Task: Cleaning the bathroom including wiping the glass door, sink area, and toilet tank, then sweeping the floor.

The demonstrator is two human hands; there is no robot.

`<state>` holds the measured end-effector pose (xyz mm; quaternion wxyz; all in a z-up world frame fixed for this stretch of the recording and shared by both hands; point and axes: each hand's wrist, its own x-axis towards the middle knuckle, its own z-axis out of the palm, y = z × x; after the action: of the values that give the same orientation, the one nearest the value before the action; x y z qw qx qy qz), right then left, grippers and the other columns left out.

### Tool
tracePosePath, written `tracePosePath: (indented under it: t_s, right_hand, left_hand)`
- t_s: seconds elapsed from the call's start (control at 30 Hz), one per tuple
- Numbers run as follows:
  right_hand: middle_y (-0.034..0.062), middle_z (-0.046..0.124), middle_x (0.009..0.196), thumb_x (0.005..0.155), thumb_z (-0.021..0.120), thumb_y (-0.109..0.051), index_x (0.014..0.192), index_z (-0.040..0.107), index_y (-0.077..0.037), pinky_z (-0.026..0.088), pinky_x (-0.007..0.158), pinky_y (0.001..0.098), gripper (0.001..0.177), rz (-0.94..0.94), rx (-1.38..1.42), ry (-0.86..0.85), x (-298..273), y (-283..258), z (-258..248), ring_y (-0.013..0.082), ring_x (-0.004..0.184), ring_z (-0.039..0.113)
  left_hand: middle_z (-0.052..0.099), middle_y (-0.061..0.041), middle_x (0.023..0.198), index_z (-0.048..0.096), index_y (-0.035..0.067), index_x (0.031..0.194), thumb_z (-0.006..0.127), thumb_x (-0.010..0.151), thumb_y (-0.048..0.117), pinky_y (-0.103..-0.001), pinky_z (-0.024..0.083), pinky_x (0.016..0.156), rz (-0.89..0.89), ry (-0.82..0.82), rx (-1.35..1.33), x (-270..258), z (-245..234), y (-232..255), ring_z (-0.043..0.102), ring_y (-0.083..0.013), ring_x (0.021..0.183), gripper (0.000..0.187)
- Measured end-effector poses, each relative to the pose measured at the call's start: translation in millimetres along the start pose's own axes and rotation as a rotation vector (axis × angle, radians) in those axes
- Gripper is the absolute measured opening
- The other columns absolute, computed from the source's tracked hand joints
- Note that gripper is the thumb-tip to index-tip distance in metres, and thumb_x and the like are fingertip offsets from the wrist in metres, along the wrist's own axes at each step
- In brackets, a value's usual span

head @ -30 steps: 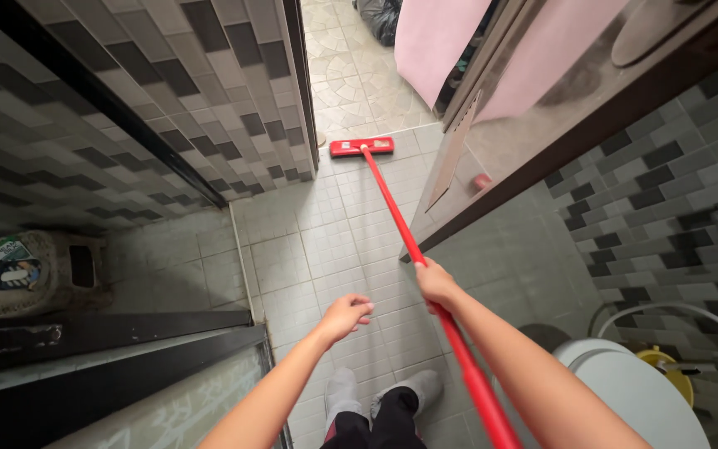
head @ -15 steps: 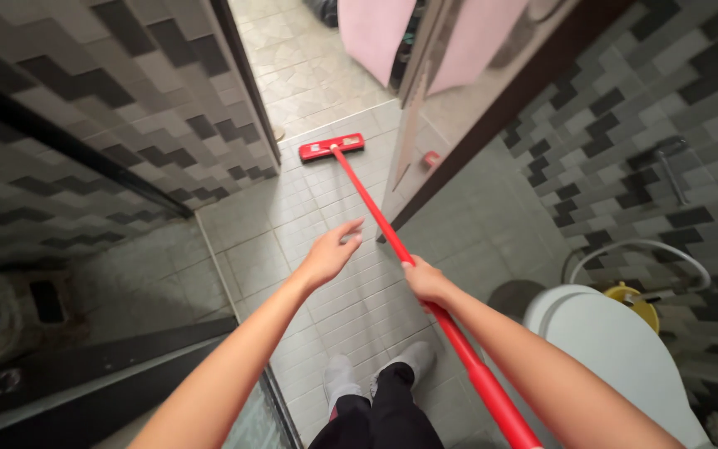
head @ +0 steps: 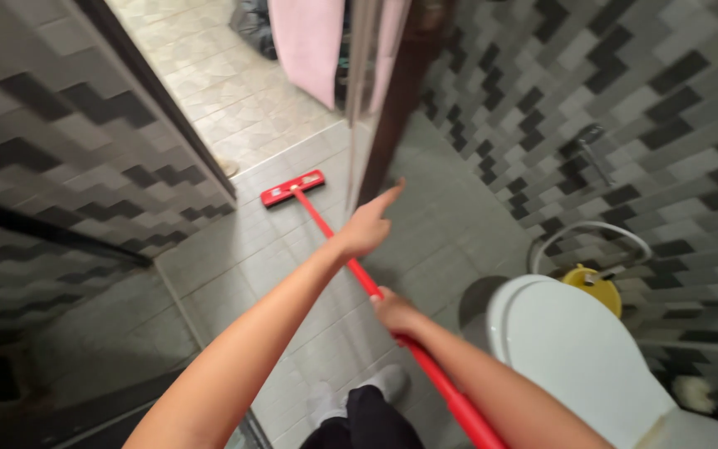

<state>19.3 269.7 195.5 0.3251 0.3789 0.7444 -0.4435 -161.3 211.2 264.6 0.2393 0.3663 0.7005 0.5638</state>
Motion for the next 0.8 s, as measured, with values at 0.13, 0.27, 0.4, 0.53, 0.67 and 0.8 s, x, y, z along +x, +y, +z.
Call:
tracePosePath:
  t_s: [0.13,0.27,0.4,0.53,0.67,0.8]
  right_hand:
    - [0.0121,0.063,0.068,0.104,0.042,-0.039,0.158,0.032,-0.024,0.051,0.042,0.0431,0.057,-0.086,0.03,0.017,-10.1,14.6,-24.1,0.0249,0.043,0.057]
    - [0.0169,0.059,0.067,0.106,0.037,-0.04,0.16,0.025,-0.026,0.049,0.045,0.0443,0.056,-0.029,-0.009,-0.083,-24.7,30.0,-46.1,0.0282,0.045,0.052]
    - [0.0133,0.056,0.067,0.107,0.036,-0.04,0.145,0.044,-0.021,0.048,0.042,0.0449,0.043,-0.076,-0.024,-0.096,-28.7,47.7,-61.1,0.0259,0.044,0.052]
    - [0.013,0.061,0.065,0.105,0.038,-0.04,0.139,0.045,-0.023,0.05,0.042,0.0436,0.039,-0.103,-0.075,-0.055,-25.5,67.4,-71.3,0.0261,0.042,0.055]
    - [0.0107,0.058,0.066,0.102,0.043,-0.038,0.141,0.046,-0.027,0.046,0.042,0.0405,0.041,-0.008,-0.044,-0.055,-48.9,55.7,-98.1,0.0216,0.044,0.051]
    - [0.0101,0.058,0.072,0.094,0.07,-0.025,0.14,0.042,-0.01,0.046,0.042,0.0391,0.056,0.037,0.121,-0.06,-18.6,89.0,-104.6,0.021,0.049,0.052]
  left_hand:
    - [0.044,-0.021,0.147,0.041,0.002,0.147,0.051,0.079,-0.007,-0.04,0.037,0.118,0.032,0.299,0.09,30.9,45.6,31.3,0.045,-0.0348,0.138,0.07]
    - [0.029,-0.029,0.147,0.024,-0.005,0.148,0.056,0.079,-0.01,-0.045,0.04,0.108,0.04,0.861,0.17,39.1,39.5,17.0,0.043,-0.0386,0.127,0.076]
    - [0.037,-0.023,0.146,0.024,0.0,0.154,0.049,0.081,-0.011,-0.041,0.046,0.102,-0.09,0.691,0.088,36.7,31.3,19.0,0.055,-0.0311,0.123,0.078]
    - [0.05,-0.015,0.148,0.038,0.008,0.153,0.045,0.086,-0.012,-0.035,0.054,0.092,-0.134,0.598,-0.069,29.8,37.1,35.2,0.06,-0.0262,0.125,0.07]
    - [0.057,-0.01,0.146,0.044,0.013,0.154,0.038,0.078,-0.015,-0.034,0.053,0.093,-0.122,0.398,-0.071,34.8,57.7,43.9,0.06,-0.0203,0.127,0.081]
    - [0.048,-0.012,0.158,0.039,0.011,0.157,0.041,0.081,-0.01,-0.035,0.046,0.104,-0.039,0.16,-0.174,51.5,84.7,12.3,0.059,-0.0231,0.123,0.078]
